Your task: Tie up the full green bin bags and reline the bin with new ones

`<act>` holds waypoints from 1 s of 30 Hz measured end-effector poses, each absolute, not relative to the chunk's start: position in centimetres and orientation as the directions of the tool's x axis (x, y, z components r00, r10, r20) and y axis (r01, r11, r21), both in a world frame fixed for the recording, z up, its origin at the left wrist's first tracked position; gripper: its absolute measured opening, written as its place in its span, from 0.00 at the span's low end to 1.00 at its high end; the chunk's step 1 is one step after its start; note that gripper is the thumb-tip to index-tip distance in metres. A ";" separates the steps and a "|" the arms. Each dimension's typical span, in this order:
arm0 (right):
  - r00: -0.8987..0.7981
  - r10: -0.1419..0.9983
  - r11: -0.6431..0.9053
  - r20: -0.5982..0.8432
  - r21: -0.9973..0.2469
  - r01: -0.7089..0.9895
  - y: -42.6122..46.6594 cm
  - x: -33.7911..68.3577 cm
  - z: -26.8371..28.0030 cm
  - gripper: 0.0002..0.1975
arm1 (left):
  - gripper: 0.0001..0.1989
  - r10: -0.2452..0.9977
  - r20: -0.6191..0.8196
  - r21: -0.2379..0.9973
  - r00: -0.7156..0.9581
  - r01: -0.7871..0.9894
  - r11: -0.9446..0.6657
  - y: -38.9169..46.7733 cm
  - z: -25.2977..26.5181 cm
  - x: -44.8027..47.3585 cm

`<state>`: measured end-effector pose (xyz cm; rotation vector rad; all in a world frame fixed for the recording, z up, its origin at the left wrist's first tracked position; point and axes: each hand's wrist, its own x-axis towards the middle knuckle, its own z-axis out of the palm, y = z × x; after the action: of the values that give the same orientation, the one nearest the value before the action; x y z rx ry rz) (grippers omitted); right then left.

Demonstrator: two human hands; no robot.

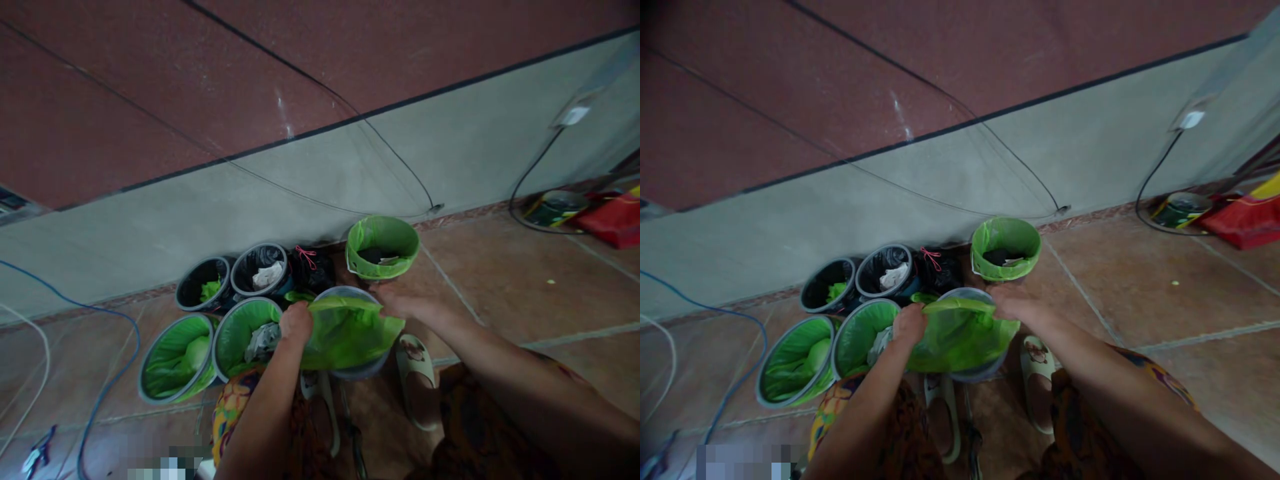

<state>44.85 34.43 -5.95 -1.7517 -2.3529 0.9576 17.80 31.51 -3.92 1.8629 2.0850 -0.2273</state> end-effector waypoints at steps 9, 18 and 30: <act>-0.503 0.833 0.398 -0.231 -0.381 0.834 33.0 38.7 -4.7 0.17 | 0.18 0.938 -0.345 0.107 -0.035 0.991 0.077 31.9 -3.3 19.6; -0.187 0.954 0.148 -0.233 -0.174 0.974 35.3 41.3 -3.3 0.18 | 0.19 0.922 -0.370 -0.021 -0.113 0.993 0.113 31.7 -4.0 18.5; -0.134 0.911 0.066 -0.390 -0.182 0.981 35.5 42.3 -4.2 0.16 | 0.20 0.899 -0.421 0.682 0.121 0.696 0.226 32.8 -4.7 17.6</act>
<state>42.29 35.54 -4.19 -2.1706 -2.4119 0.6749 17.60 32.80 -4.69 1.5229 1.6262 0.2932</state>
